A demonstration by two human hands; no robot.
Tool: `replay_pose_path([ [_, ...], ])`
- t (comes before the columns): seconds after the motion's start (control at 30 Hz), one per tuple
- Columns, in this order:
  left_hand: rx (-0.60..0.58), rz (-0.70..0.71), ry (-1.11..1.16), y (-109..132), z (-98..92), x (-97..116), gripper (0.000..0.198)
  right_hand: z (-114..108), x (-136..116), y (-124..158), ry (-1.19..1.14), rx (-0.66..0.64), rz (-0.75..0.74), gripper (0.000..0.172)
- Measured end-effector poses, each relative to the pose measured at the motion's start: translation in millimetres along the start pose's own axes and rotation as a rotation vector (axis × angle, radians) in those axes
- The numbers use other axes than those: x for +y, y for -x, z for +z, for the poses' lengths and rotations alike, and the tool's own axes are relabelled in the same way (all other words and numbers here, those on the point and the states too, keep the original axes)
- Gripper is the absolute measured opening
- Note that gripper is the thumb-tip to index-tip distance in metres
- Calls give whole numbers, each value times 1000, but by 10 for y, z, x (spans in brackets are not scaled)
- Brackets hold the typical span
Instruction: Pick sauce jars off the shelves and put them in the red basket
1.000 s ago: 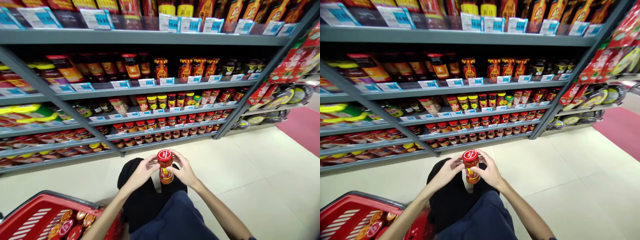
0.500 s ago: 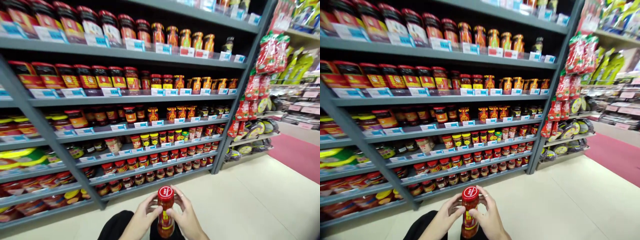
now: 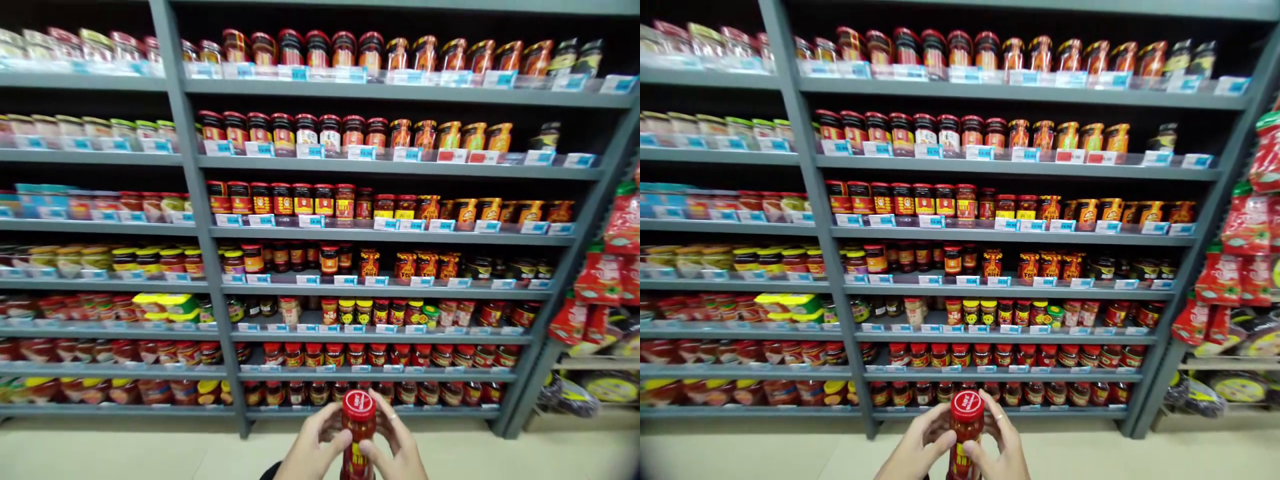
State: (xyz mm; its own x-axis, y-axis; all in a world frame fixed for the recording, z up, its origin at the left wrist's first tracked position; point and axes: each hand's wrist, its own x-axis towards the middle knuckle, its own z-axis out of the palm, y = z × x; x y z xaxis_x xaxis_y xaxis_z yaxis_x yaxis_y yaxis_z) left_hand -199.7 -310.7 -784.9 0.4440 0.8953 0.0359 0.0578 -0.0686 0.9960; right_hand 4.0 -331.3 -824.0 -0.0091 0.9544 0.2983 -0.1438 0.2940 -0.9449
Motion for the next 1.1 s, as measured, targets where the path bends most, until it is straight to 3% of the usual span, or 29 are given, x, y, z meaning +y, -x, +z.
replay_pose_path([
  [0.13, 70, 45, 19, -19, -304, 137, 67, 281, -327, -256, 63, -83, -6, 71],
  [0.27, 95, 71, 19, -137, -542, 79, 67, 461, -484, -449, 74, -91, -13, 71],
  [0.43, 135, 182, 123, -545, -583, 66, 65, 414, -820, -797, 179, -96, -37, 71],
  [0.57, 177, 198, 179, -642, -462, 465, 61, 369, -1239, -906, 232, -60, -55, 71],
  [0.77, 40, 97, 169, -437, -400, 1259, 60, 432, -1770, -764, 235, -4, 6, 72],
  [0.93, 63, 57, 167, -221, -326, 1606, 58, 525, -2151, -633, 222, 41, 65, 70],
  [1.1, 42, 27, 149, -62, -246, 1951, 60, 481, -2557, -590, 275, -15, 84, 71],
])
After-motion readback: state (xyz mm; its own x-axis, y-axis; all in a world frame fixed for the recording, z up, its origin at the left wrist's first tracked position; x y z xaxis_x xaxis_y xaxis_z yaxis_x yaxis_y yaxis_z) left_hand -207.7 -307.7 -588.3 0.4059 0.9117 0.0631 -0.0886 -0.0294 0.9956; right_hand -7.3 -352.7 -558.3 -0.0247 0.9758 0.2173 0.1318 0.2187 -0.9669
